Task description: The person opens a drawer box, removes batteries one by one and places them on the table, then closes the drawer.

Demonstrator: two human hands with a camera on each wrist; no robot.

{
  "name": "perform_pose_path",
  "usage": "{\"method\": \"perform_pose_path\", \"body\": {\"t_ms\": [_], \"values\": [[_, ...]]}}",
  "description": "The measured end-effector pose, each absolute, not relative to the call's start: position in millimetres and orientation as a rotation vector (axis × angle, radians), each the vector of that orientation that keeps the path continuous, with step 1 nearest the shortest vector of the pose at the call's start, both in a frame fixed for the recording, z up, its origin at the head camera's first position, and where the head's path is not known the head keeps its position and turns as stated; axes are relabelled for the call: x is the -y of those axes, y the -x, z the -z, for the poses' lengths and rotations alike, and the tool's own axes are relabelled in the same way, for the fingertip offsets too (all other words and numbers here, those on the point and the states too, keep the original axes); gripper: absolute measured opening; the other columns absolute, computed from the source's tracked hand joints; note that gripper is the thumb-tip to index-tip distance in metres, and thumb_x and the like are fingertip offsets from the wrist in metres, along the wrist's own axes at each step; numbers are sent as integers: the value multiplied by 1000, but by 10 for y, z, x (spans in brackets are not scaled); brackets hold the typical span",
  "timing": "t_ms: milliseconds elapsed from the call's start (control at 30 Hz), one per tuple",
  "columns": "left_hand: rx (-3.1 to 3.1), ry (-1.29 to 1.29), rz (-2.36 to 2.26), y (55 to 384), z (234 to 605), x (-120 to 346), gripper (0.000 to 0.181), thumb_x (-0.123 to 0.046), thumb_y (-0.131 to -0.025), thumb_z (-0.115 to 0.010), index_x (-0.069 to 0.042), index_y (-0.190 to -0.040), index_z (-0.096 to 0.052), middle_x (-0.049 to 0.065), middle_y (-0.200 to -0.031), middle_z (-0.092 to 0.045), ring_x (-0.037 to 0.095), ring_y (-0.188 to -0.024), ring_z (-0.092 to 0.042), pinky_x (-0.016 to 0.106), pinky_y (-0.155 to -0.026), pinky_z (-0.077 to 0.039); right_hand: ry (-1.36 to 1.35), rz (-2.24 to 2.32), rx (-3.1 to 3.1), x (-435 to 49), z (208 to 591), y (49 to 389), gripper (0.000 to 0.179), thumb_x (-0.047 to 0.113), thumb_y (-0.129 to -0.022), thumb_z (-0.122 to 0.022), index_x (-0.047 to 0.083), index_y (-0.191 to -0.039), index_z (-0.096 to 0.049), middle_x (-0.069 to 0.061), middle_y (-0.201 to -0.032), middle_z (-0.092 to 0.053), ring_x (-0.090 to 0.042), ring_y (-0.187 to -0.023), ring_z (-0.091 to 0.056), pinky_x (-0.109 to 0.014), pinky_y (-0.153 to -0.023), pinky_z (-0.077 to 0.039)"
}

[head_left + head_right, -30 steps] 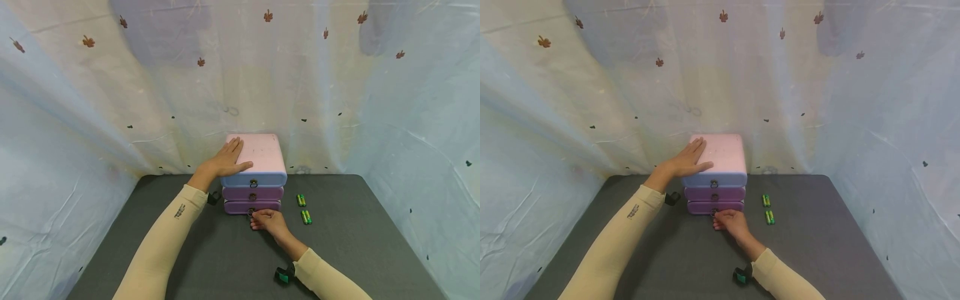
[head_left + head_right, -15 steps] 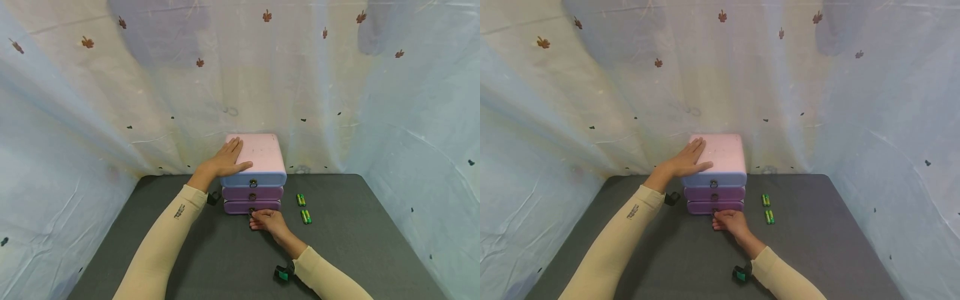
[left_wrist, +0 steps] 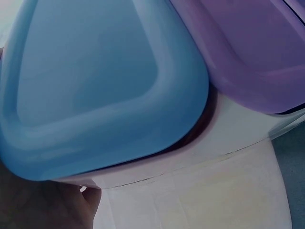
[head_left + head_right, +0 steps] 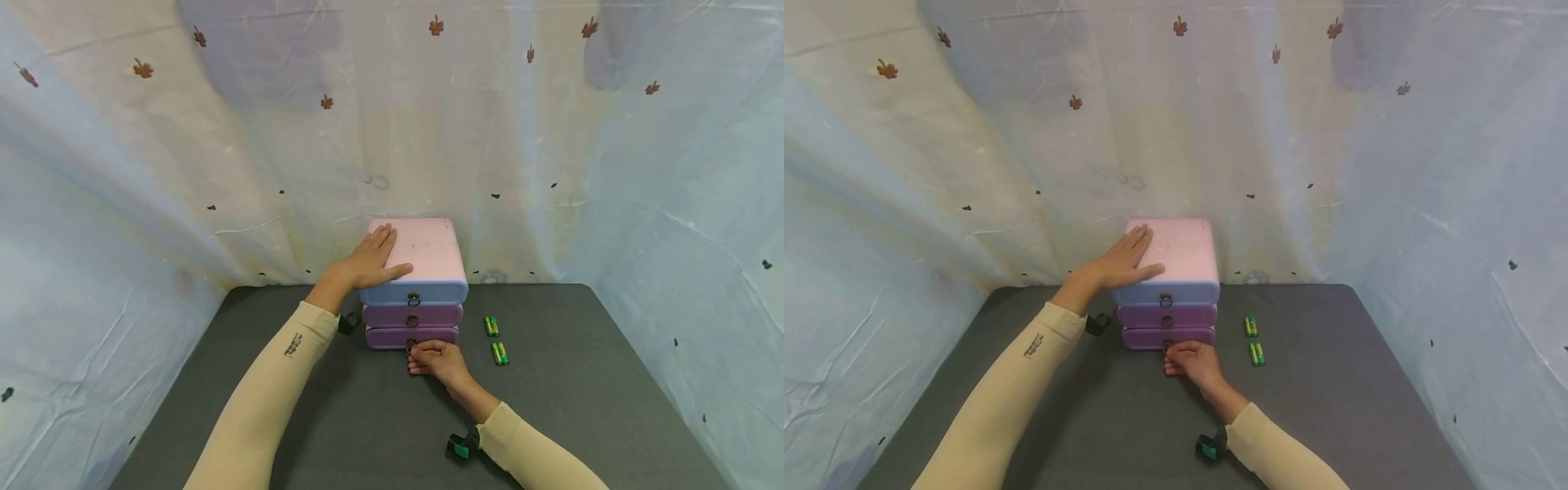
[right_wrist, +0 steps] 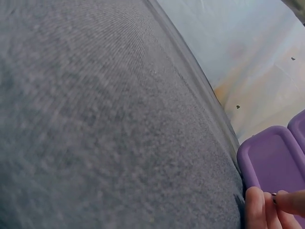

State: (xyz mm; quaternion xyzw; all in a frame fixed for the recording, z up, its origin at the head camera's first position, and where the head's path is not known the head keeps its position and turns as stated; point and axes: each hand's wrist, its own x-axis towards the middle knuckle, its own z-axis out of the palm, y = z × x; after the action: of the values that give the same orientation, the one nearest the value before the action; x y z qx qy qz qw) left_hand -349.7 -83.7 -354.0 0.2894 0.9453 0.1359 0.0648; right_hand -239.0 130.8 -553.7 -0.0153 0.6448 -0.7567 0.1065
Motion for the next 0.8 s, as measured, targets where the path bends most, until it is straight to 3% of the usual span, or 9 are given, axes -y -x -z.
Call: {"method": "perform_pose_path", "body": {"t_ms": [200,800], "values": [[-2849,-880,-372,3525,3561,844,100,-69,-108,-36,-5,-171,9,13,-179,15,25,-166,16,42,-134,9,38,2230,-1913,-1301,5538,2389,23,-3,-100,-72,-18,-118,-68,-29,-103,-78,-24,-83,-80,-38,-77,-68],[-2872,-885,-395,3454,3521,833,99,-64,-109,-42,-3,-171,5,15,-180,11,26,-166,12,44,-135,6,61,2238,-1912,-1317,5570,2391,22,-9,-100,-70,-20,-119,-67,-33,-109,-76,-25,-90,-81,-39,-83,-67]]}}
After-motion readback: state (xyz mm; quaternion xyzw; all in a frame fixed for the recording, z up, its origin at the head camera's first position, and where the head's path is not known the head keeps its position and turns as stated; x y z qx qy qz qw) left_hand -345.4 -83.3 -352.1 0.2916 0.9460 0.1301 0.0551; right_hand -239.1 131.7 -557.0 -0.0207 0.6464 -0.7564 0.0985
